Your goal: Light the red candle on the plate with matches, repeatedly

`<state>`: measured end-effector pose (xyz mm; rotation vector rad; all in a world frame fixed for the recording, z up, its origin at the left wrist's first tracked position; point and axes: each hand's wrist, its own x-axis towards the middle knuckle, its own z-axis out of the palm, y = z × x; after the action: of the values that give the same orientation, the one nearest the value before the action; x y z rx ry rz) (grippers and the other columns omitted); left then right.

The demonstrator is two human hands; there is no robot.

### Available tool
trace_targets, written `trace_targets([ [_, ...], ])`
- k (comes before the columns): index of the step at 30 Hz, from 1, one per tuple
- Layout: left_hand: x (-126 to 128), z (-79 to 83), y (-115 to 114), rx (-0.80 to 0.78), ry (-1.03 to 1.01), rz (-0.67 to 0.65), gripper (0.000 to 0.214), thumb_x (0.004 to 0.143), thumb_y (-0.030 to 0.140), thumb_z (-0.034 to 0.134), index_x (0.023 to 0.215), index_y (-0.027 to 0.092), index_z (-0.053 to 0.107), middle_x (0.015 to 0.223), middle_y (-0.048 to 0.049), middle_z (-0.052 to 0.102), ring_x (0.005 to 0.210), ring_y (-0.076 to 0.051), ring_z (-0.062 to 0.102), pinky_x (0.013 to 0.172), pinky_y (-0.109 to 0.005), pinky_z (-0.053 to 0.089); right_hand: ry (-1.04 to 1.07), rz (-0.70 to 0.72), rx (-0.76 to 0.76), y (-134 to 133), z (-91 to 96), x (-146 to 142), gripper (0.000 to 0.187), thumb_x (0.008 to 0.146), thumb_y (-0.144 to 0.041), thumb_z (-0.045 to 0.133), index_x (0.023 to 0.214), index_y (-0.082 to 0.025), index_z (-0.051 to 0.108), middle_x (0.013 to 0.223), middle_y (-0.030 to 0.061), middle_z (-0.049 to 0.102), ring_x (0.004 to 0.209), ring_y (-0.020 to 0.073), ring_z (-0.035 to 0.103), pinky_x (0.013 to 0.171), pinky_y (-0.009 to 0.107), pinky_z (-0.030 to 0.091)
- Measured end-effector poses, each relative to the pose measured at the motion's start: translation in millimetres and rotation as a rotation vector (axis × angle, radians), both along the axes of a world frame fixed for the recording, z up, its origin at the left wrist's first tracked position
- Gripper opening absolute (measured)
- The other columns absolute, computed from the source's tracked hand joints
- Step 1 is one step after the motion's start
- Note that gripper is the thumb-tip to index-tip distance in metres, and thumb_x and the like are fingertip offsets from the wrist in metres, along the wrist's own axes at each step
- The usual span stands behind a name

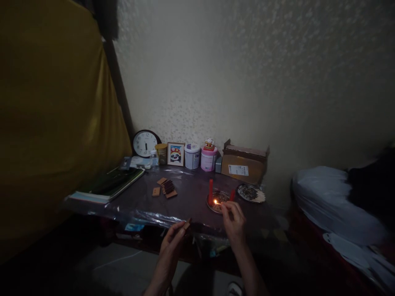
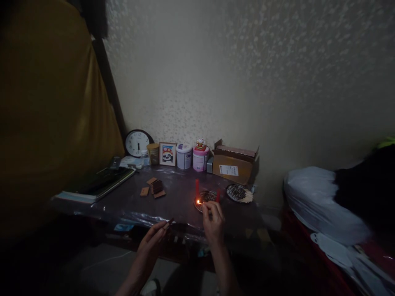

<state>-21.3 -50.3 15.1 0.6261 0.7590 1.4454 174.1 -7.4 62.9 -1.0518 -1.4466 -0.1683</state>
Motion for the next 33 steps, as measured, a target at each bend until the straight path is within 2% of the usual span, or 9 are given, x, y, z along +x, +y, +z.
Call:
trace_targets([
  [6, 1, -0.5, 11, -0.011, -0.040, 0.021, 0.029, 0.064, 0.027, 0.073, 0.091, 0.017, 0.066, 0.093, -0.0078, 0.072, 0.087, -0.019, 0.064, 0.080, -0.028, 0.045, 0.030, -0.002, -0.001, 6, 2.9, 1, 0.012, 0.084, -0.023, 0.054, 0.077, -0.019, 0.063, 0.077, 0.0039, 0.062, 0.073, 0.0149, 0.059, 0.067, 0.026, 0.048],
  [13, 5, 0.9, 34, 0.029, -0.061, 0.057, 0.026, 0.065, 0.027, 0.073, 0.088, 0.018, 0.066, 0.082, -0.0035, 0.070, 0.076, -0.014, 0.063, 0.074, -0.025, 0.046, 0.169, 0.006, -0.009, 20, 4.3, 1, 0.014, 0.080, -0.028, 0.058, 0.072, -0.019, 0.064, 0.070, 0.0028, 0.062, 0.067, 0.0154, 0.059, 0.061, 0.026, 0.047],
  [17, 10, 6.8, 47, 0.061, -0.066, 0.037, 0.027, 0.066, 0.028, 0.072, 0.091, 0.019, 0.065, 0.087, -0.0051, 0.069, 0.079, -0.016, 0.063, 0.070, -0.026, 0.046, 0.287, 0.042, -0.097, 27, 2.4, 5, 0.018, 0.078, -0.034, 0.058, 0.072, -0.018, 0.064, 0.072, 0.0036, 0.064, 0.069, 0.0172, 0.059, 0.063, 0.028, 0.048],
  [22, 17, 17.2, 67, 0.120, -0.060, 0.016, 0.023, 0.068, 0.027, 0.070, 0.090, 0.019, 0.065, 0.091, -0.0047, 0.068, 0.085, -0.017, 0.062, 0.077, -0.027, 0.044, 0.439, 0.050, -0.269, 27, 11.6, 6, 0.024, 0.074, -0.041, 0.060, 0.074, -0.017, 0.065, 0.071, 0.0037, 0.065, 0.068, 0.0189, 0.060, 0.064, 0.029, 0.047],
  [28, 22, 23.0, 88, 0.155, -0.051, 0.005, 0.026, 0.067, 0.028, 0.071, 0.090, 0.018, 0.066, 0.093, -0.0064, 0.069, 0.084, -0.018, 0.063, 0.079, -0.030, 0.044, 0.623, 0.096, -0.302, 35, 26.2, 5, 0.025, 0.066, -0.041, 0.065, 0.070, -0.016, 0.066, 0.066, 0.0034, 0.066, 0.064, 0.0184, 0.061, 0.058, 0.027, 0.048],
  [33, 21, 16.3, 89, 0.111, -0.033, 0.017, 0.029, 0.064, 0.030, 0.073, 0.089, 0.018, 0.066, 0.095, -0.0068, 0.069, 0.085, -0.018, 0.062, 0.080, -0.030, 0.043, 0.720, 0.116, -0.306, 48, 26.4, 6, 0.028, 0.064, -0.043, 0.067, 0.070, -0.016, 0.067, 0.064, 0.0034, 0.067, 0.059, 0.0173, 0.061, 0.055, 0.027, 0.047],
])
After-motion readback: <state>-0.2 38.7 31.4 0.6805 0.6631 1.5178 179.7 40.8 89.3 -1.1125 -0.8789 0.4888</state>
